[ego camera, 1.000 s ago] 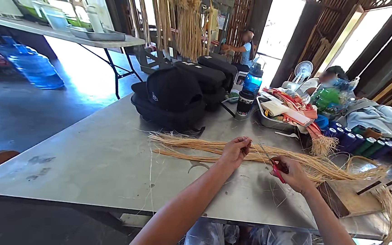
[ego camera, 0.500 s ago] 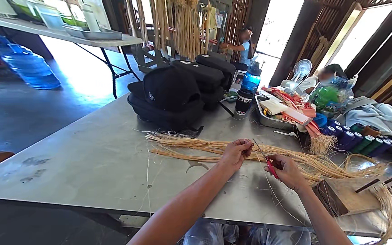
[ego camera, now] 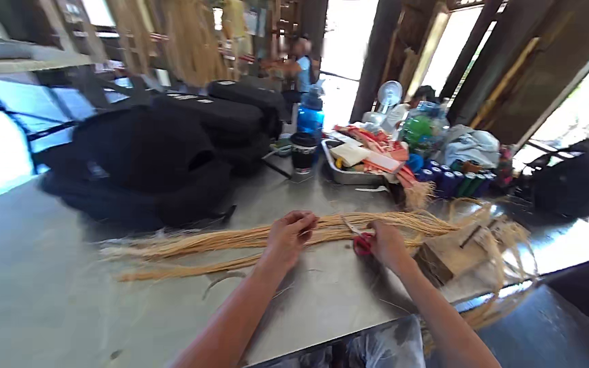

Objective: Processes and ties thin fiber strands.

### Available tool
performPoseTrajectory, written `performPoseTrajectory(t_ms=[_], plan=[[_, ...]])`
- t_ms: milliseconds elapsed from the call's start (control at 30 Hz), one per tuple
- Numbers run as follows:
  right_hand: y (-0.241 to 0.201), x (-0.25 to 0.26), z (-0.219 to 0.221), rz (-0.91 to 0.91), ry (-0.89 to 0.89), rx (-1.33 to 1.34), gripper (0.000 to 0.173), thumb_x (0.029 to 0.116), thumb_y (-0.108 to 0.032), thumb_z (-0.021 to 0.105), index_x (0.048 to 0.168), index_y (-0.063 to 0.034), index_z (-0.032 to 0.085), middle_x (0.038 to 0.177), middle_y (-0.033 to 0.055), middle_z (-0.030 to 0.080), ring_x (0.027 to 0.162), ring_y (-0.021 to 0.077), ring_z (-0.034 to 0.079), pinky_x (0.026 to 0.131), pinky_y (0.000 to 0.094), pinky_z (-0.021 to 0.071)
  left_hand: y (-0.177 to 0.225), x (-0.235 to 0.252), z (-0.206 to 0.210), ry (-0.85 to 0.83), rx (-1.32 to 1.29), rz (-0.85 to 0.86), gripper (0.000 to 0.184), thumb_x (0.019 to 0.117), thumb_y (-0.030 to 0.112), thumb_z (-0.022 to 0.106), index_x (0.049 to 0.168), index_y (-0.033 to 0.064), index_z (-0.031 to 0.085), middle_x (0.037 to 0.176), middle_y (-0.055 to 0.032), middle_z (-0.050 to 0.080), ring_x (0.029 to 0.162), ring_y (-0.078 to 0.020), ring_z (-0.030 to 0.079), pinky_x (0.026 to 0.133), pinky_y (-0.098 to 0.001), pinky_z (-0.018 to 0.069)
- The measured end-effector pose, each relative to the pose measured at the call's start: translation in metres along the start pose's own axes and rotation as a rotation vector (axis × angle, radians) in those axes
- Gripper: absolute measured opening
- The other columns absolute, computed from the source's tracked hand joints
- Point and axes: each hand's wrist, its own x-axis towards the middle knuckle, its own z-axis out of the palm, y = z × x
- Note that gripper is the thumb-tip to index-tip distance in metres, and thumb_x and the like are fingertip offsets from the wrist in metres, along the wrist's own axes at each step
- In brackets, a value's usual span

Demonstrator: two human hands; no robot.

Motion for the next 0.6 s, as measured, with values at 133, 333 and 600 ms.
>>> performPoseTrajectory(t_ms=[133, 333, 600], plan=[[-0.005, -0.014, -0.004, -0.043, 0.104, 0.016, 0.032, 0.1052, -0.024, 0.052, 0.119, -0.0019, 0.071, 0.121, 0.0205, 0.068, 0.117, 0.0369, 0.064, 0.098, 0.0548, 0.0498, -0.002, -0.003, -0.001, -0.072, 0.143, 0.128, 0.010, 0.0983, -0.003, 0.060, 0.094, 0.0052, 0.062, 0.087, -0.0017, 0.070, 0.077, -0.0085, 0.067, 0.070, -0.0229, 0.0561], [-0.029, -0.041, -0.003, -0.409, 0.157, 0.770, 0.036, 0.1065, -0.026, 0.051, 0.114, 0.0036, 0.071, 0.095, 0.0088, 0.074, 0.085, 0.0101, 0.069, 0.080, 0.0299, 0.0555, -0.013, -0.003, -0.007, -0.396, 0.281, 0.407, 0.012, 0.0860, -0.002, 0.069, 0.088, 0.0084, 0.073, 0.101, 0.0018, 0.072, 0.098, -0.0086, 0.068, 0.089, -0.0263, 0.0570], [-0.050, -0.060, 0.003, -0.276, -0.283, 1.236, 0.012, 0.1028, -0.007, 0.058, 0.105, 0.0024, 0.066, 0.063, -0.0035, 0.062, 0.050, 0.0031, 0.058, 0.050, 0.0202, 0.0523, -0.012, -0.008, -0.008, -0.591, 0.215, 0.422, 0.011, 0.0854, 0.005, 0.074, 0.088, 0.0157, 0.078, 0.109, 0.0019, 0.072, 0.101, -0.0076, 0.067, 0.088, -0.0225, 0.0568]])
